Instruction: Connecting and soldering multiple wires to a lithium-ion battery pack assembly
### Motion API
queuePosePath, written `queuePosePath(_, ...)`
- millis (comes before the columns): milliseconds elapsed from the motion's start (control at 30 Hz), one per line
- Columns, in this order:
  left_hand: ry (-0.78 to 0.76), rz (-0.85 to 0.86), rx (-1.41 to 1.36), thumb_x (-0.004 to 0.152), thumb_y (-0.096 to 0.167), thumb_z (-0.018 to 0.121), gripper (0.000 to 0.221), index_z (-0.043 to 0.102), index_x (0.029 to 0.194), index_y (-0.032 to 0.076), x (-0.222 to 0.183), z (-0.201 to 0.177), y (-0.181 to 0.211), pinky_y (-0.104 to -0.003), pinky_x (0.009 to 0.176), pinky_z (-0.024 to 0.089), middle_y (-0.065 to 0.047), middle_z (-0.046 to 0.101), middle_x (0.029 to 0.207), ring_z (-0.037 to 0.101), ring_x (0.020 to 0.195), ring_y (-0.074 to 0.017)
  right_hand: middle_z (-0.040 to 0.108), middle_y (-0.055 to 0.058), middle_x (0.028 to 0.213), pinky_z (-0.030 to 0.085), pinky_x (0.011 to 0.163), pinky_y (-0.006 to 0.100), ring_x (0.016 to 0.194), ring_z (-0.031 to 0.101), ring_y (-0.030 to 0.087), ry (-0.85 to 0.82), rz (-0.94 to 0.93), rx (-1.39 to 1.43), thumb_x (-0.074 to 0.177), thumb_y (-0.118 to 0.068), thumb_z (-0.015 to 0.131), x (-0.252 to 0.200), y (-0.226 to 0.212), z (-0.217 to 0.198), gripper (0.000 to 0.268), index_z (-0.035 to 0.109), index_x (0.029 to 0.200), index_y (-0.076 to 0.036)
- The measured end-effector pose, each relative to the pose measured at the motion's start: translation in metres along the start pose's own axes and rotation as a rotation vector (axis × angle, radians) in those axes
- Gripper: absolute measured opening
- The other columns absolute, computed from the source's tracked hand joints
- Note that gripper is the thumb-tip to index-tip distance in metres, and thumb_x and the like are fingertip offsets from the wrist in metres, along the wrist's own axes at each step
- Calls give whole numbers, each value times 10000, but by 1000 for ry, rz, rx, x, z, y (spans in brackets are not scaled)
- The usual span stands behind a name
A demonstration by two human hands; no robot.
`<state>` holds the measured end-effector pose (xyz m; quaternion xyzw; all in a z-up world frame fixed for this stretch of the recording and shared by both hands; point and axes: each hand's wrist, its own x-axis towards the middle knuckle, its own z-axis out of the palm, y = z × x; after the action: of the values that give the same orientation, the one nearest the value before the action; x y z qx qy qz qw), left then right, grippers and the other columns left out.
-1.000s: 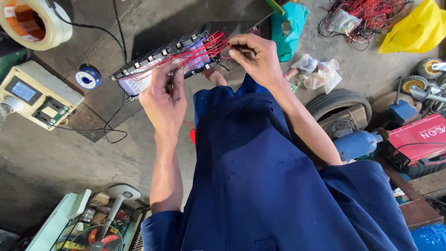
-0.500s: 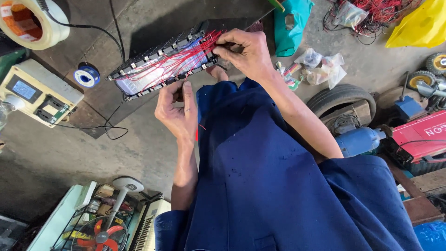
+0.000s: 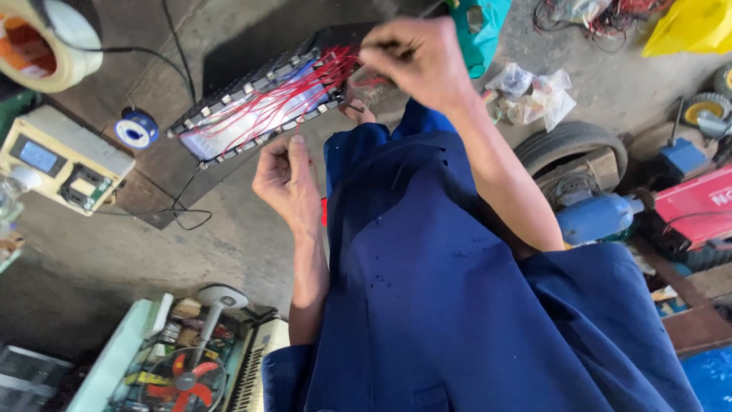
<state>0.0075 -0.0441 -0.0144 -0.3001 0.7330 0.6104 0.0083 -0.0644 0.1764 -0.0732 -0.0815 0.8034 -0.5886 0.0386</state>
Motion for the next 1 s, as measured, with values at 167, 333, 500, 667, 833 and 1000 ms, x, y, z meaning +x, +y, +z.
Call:
queuePosePath(167, -6, 18, 94, 960, 120, 677, 148, 621, 835, 64, -2, 3, 4, -252, 603, 460, -29, 576, 667, 508, 606, -77, 398, 34, 674, 461, 693, 343, 696, 490, 161, 286, 157, 135, 1100, 3, 656, -36, 45, -37, 317, 508, 820, -19)
queuePosePath(333, -46, 57, 239, 982, 105, 657, 161, 600, 832, 82, -2, 12, 0, -255, 629, 445, -29, 582, 693, 526, 638, -90, 680, 107, 972, 645, 707, 336, 765, 730, 230, 436, 142, 180, 1130, -198, 663, -78, 88, -38, 216, 643, 1176, 12)
queuePosePath(500, -67, 48, 179, 993, 125, 655, 120, 575, 913, 85, -7, 20, 3, -308, 702, 491, -124, 637, 799, 580, 688, -195, 732, 33, 868, 568, 682, 212, 778, 685, 70, 486, 491, 333, 911, -2, 820, -101, 109, 5, 82, 749, 952, -1)
queuePosePath(667, -67, 80, 212, 997, 133, 639, 136, 564, 891, 94, -11, 25, 8, -333, 715, 482, -112, 619, 754, 569, 683, -204, 743, 47, 904, 472, 698, 343, 764, 700, 193, 257, 120, 143, 958, -177, 865, -78, 104, 33, 147, 768, 1001, -76)
queuePosePath(833, -44, 47, 145, 990, 103, 646, 138, 560, 882, 101, -9, 25, 2, -317, 696, 491, -119, 625, 770, 569, 688, -201, 687, 81, 954, 429, 510, 404, 731, 680, 275, 137, -82, 56, 989, -230, 850, -46, 94, 58, 228, 726, 1124, -94)
queuePosePath(1000, -86, 81, 258, 1023, 121, 616, 113, 590, 943, 46, -13, 32, 7, -275, 704, 545, -130, 683, 821, 660, 719, -173, 736, 49, 958, 485, 546, 368, 774, 738, 241, 183, -102, 13, 1003, -196, 823, -31, 82, 58, 143, 784, 1053, -67)
